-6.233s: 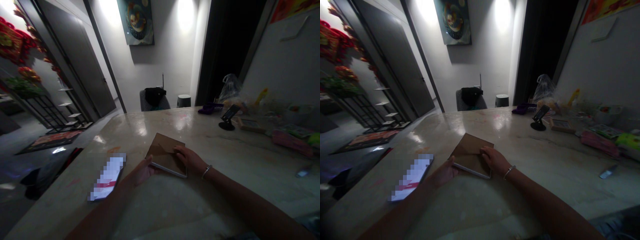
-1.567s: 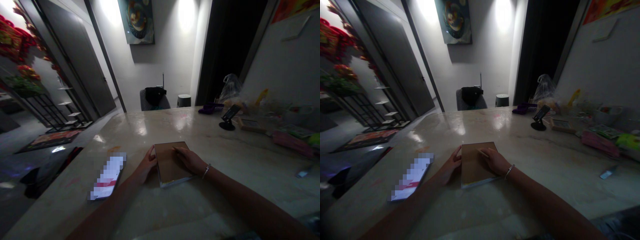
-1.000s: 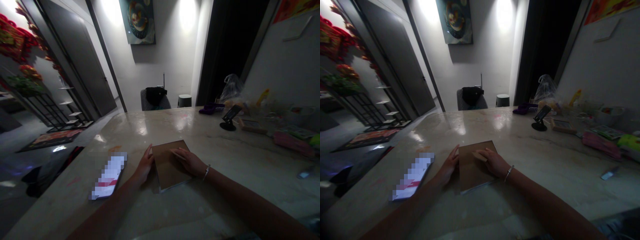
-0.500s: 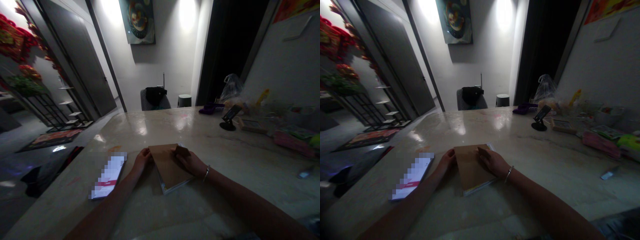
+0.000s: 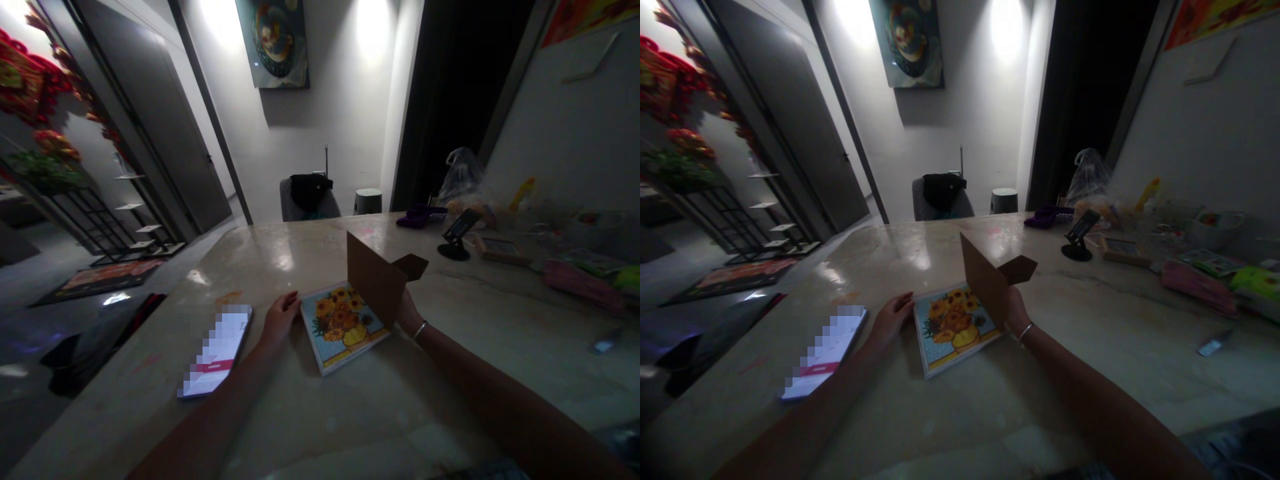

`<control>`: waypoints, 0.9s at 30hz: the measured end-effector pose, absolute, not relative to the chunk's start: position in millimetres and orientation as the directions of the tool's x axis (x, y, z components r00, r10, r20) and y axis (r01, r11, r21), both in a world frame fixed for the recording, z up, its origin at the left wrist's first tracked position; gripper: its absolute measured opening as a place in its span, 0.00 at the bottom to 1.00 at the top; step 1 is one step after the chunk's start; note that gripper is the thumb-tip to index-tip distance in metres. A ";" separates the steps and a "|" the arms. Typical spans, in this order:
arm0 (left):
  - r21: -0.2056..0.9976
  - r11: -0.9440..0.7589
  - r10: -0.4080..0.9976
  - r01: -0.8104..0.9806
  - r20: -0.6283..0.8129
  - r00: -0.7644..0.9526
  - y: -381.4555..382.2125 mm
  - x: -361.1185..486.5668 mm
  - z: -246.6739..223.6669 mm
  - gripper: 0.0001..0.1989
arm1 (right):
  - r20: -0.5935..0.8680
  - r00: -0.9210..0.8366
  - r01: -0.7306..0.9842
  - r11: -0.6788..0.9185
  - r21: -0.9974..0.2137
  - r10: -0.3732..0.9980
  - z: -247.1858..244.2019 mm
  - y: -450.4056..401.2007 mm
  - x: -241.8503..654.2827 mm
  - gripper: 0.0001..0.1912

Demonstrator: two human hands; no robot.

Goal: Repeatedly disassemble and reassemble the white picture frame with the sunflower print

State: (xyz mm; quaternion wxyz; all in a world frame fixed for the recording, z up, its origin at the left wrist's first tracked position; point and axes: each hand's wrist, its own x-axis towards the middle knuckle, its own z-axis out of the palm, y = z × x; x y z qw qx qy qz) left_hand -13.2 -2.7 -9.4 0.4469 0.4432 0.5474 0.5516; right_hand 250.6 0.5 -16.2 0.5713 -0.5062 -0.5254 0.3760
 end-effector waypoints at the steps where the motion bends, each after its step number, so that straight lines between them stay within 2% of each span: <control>1: 1.000 -0.016 0.975 -0.020 0.011 -0.223 -3.1 -13.9 -8.9 0.18 | 0.209 0.195 0.041 0.205 -0.978 0.958 -17.7 1.9 252.0 0.19; 5: 0.995 -0.066 0.968 -0.077 0.045 -0.246 -5.6 -16.9 -6.6 0.18 | 0.143 0.247 -0.126 0.178 -0.976 0.958 -15.7 1.2 248.2 0.16; 10: 0.989 -0.017 0.967 -0.148 -0.021 -0.254 -7.8 -15.6 -4.3 0.20 | -0.110 0.176 -0.509 -0.006 -0.861 0.978 -8.7 0.8 241.8 0.10; 15: 0.994 0.046 0.969 -0.097 -0.068 -0.239 -8.8 -10.1 -1.8 0.26 | -0.232 0.105 -0.629 -0.116 -0.769 0.967 -9.2 6.9 250.8 0.10; 18: 0.997 0.046 0.972 -0.067 -0.060 -0.227 -10.4 -8.7 0.4 0.26 | -0.304 0.065 -0.650 -0.191 -0.735 0.951 -5.1 6.1 252.6 0.13; 21: 0.998 0.033 0.979 -0.055 -0.043 -0.198 -11.1 -9.2 0.4 0.27 | -0.416 -0.021 -0.598 -0.345 -0.723 0.909 1.5 0.2 249.4 0.14; 24: 1.000 0.020 0.984 -0.009 -0.021 -0.176 -8.9 -11.5 -4.1 0.30 | -0.483 -0.200 -0.422 -0.519 -0.743 0.853 6.4 -8.4 244.9 0.11; 27: 0.995 -0.019 0.986 0.094 0.034 -0.161 -4.2 -15.1 -10.5 0.31 | -0.426 -0.329 -0.206 -0.504 -0.839 0.843 6.7 -14.8 241.1 0.07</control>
